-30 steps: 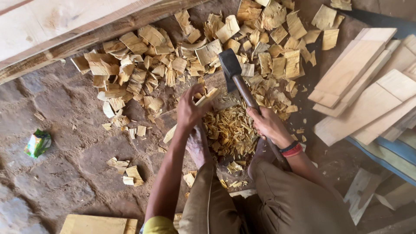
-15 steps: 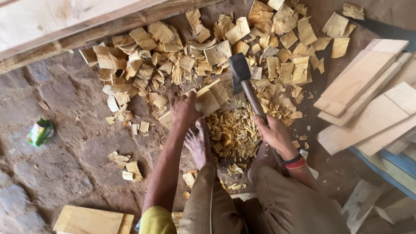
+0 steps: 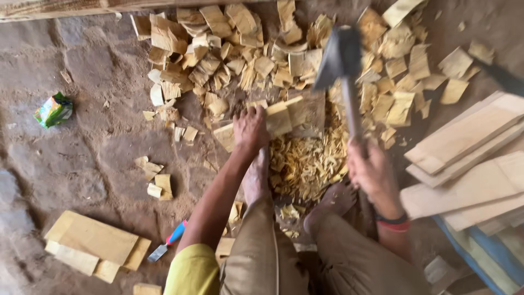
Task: The person sits on the floor and uses a small axe to split a piece of wood into smaller pieces. They hold the wood with their left hand and strike it repeatedly with the axe in their right hand, creating a pile of wood chips and smaller wood pieces.
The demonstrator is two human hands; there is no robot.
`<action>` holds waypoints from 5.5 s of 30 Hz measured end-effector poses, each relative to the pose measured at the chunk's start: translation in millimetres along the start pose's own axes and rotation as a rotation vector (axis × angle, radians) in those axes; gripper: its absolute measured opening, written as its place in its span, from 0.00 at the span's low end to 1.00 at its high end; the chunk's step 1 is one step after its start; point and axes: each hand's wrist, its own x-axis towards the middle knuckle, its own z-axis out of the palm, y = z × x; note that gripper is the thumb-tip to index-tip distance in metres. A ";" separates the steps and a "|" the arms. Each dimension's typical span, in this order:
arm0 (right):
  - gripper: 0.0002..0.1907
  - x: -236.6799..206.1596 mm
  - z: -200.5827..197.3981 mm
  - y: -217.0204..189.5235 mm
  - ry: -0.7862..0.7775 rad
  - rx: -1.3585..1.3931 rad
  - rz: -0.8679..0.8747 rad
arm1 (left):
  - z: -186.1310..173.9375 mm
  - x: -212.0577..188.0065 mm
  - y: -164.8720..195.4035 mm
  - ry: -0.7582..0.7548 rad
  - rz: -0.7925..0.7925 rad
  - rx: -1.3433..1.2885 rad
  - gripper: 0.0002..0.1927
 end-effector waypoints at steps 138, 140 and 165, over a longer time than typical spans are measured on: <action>0.14 5.5 33.8 -2.8 -0.133 -0.139 0.001 | 15.9 -11.3 -6.8 0.045 -0.033 -0.076 0.35; 0.13 11.5 41.7 13.4 -0.152 -0.124 0.030 | 17.4 -12.6 -7.3 0.074 -0.006 -0.047 0.35; 0.13 -15.6 15.5 -27.2 -0.099 -0.004 -0.026 | 13.4 -25.8 -8.3 0.208 0.030 -0.104 0.38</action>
